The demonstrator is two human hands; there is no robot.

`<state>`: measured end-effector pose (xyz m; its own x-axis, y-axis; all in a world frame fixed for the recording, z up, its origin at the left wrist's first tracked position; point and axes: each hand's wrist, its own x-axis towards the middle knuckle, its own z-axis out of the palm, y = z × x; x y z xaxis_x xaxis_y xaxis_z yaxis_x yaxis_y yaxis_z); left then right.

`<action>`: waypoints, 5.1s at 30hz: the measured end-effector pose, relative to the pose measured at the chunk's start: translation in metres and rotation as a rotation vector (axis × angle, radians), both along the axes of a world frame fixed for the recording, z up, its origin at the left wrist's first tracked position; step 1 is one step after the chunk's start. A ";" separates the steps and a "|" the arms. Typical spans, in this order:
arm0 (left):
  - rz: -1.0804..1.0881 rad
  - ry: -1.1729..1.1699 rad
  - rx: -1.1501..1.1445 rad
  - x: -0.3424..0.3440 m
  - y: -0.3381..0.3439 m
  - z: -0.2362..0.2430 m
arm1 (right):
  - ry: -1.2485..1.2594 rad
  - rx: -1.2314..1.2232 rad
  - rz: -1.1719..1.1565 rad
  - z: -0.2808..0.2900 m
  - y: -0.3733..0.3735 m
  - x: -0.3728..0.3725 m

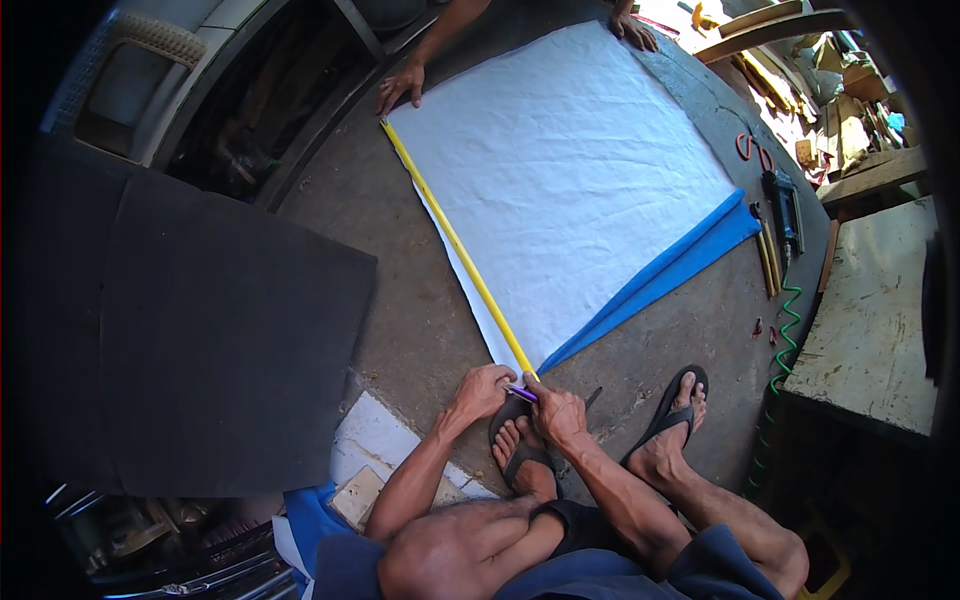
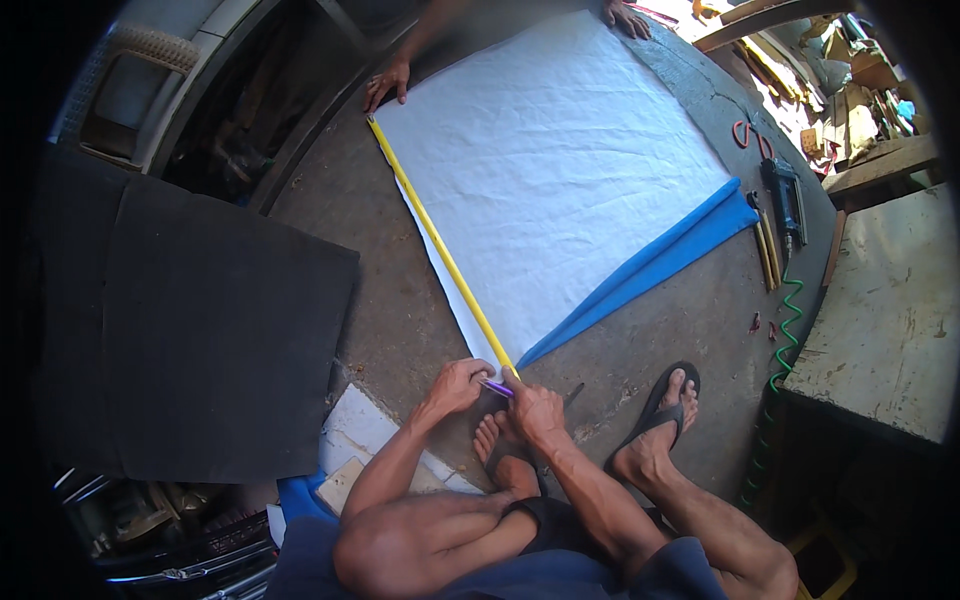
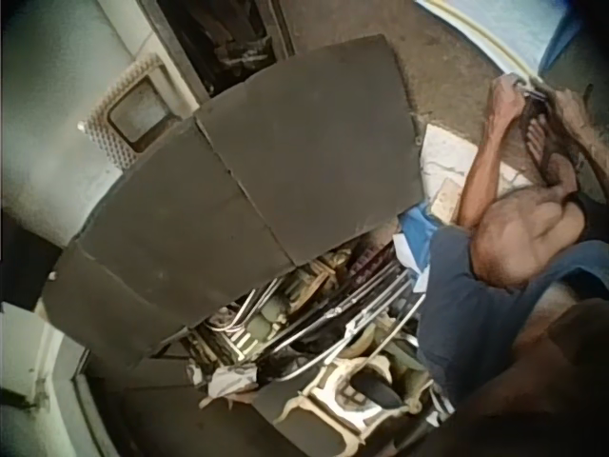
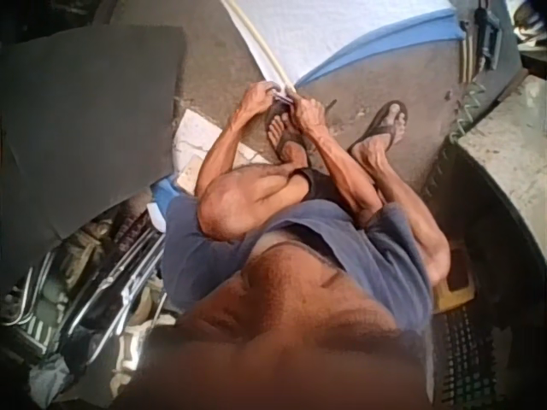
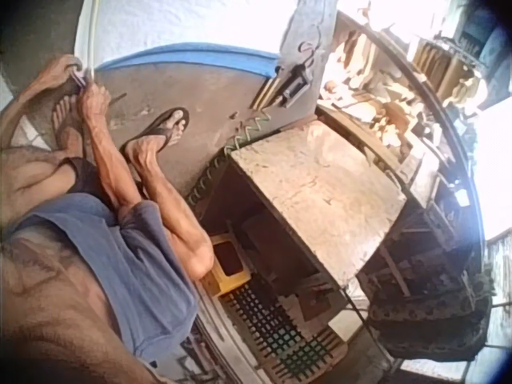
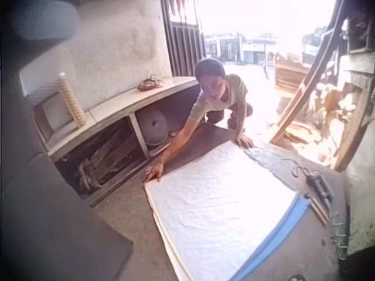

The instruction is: The person measures a piece of fabric with a measuring tape and marks it with a pen before cutting along the marked line with scissors.

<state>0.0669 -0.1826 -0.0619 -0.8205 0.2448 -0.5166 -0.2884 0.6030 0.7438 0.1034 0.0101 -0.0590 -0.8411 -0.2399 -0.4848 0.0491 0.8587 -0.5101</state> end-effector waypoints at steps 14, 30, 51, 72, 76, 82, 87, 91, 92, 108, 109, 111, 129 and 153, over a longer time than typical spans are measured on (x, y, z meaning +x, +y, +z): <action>0.042 0.483 -0.607 -0.111 -0.045 -0.027 | -0.050 -0.043 -0.003 0.015 -0.012 -0.016; -0.130 0.280 -0.662 -0.115 -0.051 -0.013 | -0.048 -0.039 0.063 0.021 -0.004 -0.010; -0.104 0.196 -0.678 -0.125 -0.038 0.002 | -0.312 -0.089 0.411 0.030 0.096 0.114; -0.053 0.192 -0.567 -0.116 -0.047 0.001 | -0.016 -0.173 0.060 0.066 -0.031 -0.179; -0.017 0.223 -0.534 -0.127 -0.053 -0.008 | 0.111 -0.463 0.011 0.051 -0.066 -0.242; 0.003 0.187 -0.570 -0.187 -0.099 -0.005 | -0.015 -0.572 -0.042 0.038 -0.113 -0.295; -0.022 0.181 -0.589 -0.242 -0.135 -0.005 | -0.060 -0.600 -0.034 0.030 -0.134 -0.322; -0.031 0.199 -0.557 -0.262 -0.143 -0.009 | 0.252 -0.617 0.079 -0.009 -0.147 -0.358; -0.020 0.216 -0.540 -0.262 -0.140 -0.011 | 0.285 -0.636 0.067 -0.017 -0.150 -0.368; 0.048 0.227 -0.395 -0.255 -0.156 -0.027 | 0.378 -0.403 0.079 -0.028 -0.267 -0.494; 0.042 0.227 -0.402 -0.256 -0.156 -0.028 | 0.396 -0.354 0.106 -0.026 -0.270 -0.497; 0.029 0.222 -0.412 -0.256 -0.157 -0.027 | 0.399 -0.287 0.130 -0.018 -0.275 -0.499; 0.056 0.242 -0.391 -0.253 -0.160 -0.036 | 0.291 -0.392 0.238 0.010 -0.127 -0.264; 0.035 0.211 -0.430 -0.253 -0.160 -0.032 | 0.229 -0.402 0.317 0.015 -0.073 -0.182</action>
